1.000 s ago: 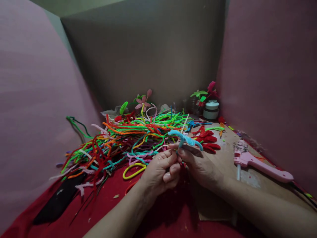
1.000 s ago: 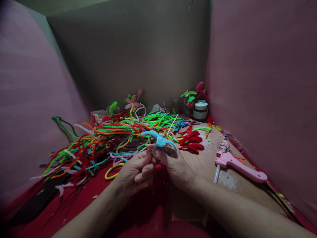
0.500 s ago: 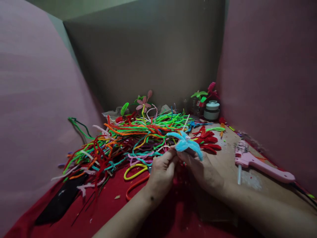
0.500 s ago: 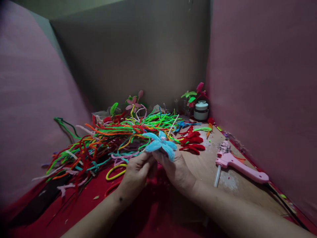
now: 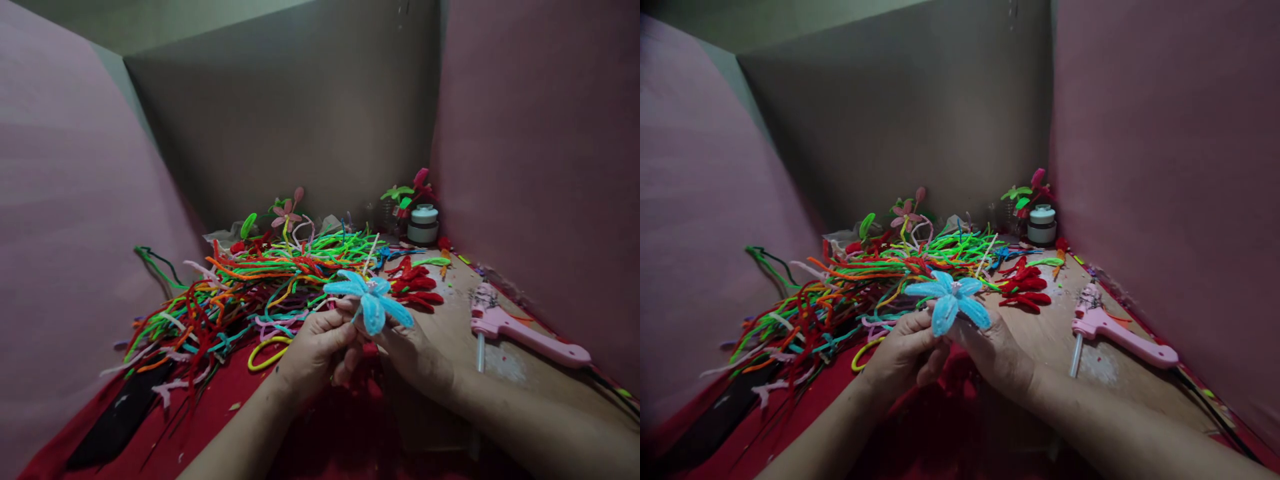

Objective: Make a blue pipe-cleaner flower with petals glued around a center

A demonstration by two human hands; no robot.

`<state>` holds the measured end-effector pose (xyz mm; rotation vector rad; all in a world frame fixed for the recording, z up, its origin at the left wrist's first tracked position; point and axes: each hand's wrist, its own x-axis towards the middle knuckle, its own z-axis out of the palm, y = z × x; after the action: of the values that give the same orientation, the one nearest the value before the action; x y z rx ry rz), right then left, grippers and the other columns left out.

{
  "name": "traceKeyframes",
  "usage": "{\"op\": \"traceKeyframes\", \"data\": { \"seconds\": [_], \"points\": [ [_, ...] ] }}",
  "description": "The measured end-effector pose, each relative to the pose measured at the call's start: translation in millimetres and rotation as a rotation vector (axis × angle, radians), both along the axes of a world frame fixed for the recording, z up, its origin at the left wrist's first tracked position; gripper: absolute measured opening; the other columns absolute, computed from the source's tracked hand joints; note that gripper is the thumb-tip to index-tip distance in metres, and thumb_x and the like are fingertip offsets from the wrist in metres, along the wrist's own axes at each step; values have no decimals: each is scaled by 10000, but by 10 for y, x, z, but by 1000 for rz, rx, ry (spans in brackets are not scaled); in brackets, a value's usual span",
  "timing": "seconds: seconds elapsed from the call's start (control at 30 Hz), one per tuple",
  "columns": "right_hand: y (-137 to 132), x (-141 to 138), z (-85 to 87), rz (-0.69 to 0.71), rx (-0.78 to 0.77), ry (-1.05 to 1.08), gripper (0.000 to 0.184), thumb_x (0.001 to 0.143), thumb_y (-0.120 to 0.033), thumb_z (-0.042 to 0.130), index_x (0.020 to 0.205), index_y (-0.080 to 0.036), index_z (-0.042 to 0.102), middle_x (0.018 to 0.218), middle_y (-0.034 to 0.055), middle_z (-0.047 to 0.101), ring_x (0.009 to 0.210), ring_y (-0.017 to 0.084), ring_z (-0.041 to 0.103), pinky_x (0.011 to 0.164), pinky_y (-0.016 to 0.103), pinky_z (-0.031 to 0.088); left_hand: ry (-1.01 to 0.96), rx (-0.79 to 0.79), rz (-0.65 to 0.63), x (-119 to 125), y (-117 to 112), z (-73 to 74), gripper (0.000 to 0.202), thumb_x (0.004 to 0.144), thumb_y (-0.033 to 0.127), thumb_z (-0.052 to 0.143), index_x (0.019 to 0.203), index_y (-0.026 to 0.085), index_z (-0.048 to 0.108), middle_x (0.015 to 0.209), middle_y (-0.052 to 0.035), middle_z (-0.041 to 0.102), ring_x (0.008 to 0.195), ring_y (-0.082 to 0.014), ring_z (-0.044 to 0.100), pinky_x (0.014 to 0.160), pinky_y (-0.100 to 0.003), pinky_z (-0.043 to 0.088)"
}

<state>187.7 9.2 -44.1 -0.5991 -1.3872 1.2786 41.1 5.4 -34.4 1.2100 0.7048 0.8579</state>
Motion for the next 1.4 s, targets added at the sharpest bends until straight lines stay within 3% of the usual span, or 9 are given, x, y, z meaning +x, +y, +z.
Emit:
{"op": "traceKeyframes", "data": {
  "seconds": [0.2,0.33,0.4,0.53,0.6,0.67,0.77,1.0,1.4],
  "points": [
    [-7,16,21,3,-35,17,186,784,-395,593,788,-232,682,792,5,664,794,187,606,823,378,470,-88,-29,-53,-4,42,-28,291,757,411,604,727,125,556,394,45,482,246,-38,316,273,-154,214],
    [6,-5,11,6,-105,62,190,795,-390,580,868,-242,675,813,11,666,795,189,610,781,363,483,50,13,22,46,-6,50,246,812,382,534,763,140,543,481,35,520,302,-42,365,319,-159,261],
    [5,-11,21,13,-135,71,217,818,-386,548,932,-246,669,808,16,668,769,189,613,753,361,491,198,146,148,83,-39,70,228,821,364,519,731,155,530,528,27,532,362,-57,416,373,-172,308],
    [-12,-7,75,-75,-91,37,181,805,-355,572,892,-244,686,911,15,665,853,198,601,828,360,471,497,596,457,108,-69,17,93,763,281,593,742,190,587,612,7,562,539,-105,489,570,-209,385],
    [-21,-3,102,-94,-45,-2,165,787,-349,592,871,-249,692,942,11,663,893,203,593,879,365,447,561,742,522,90,-65,-29,64,771,251,574,756,204,616,631,-6,566,579,-118,498,615,-217,377],
    [-22,-2,114,-103,0,-60,163,770,-352,610,862,-249,697,926,15,666,898,210,589,900,374,432,568,779,533,70,-60,-61,116,801,243,526,752,205,624,597,1,532,547,-110,472,589,-213,360],
    [-11,-8,99,-100,10,-95,180,764,-350,616,882,-241,695,872,21,668,879,217,590,858,380,453,518,666,517,71,-62,-55,167,826,257,486,744,196,618,538,29,459,485,-88,400,521,-200,327],
    [34,-25,4,-37,-37,-17,171,764,-341,622,867,-228,698,815,13,660,827,204,582,774,358,470,249,198,402,153,-88,97,269,781,330,542,585,165,461,444,69,384,375,-41,289,383,-170,219],
    [80,38,8,-21,-107,23,127,740,-333,645,830,-275,713,802,7,672,784,187,591,807,359,460,-144,-123,50,69,-61,65,281,762,386,610,666,162,472,396,91,379,282,-15,205,301,-143,190]
  ]
}}
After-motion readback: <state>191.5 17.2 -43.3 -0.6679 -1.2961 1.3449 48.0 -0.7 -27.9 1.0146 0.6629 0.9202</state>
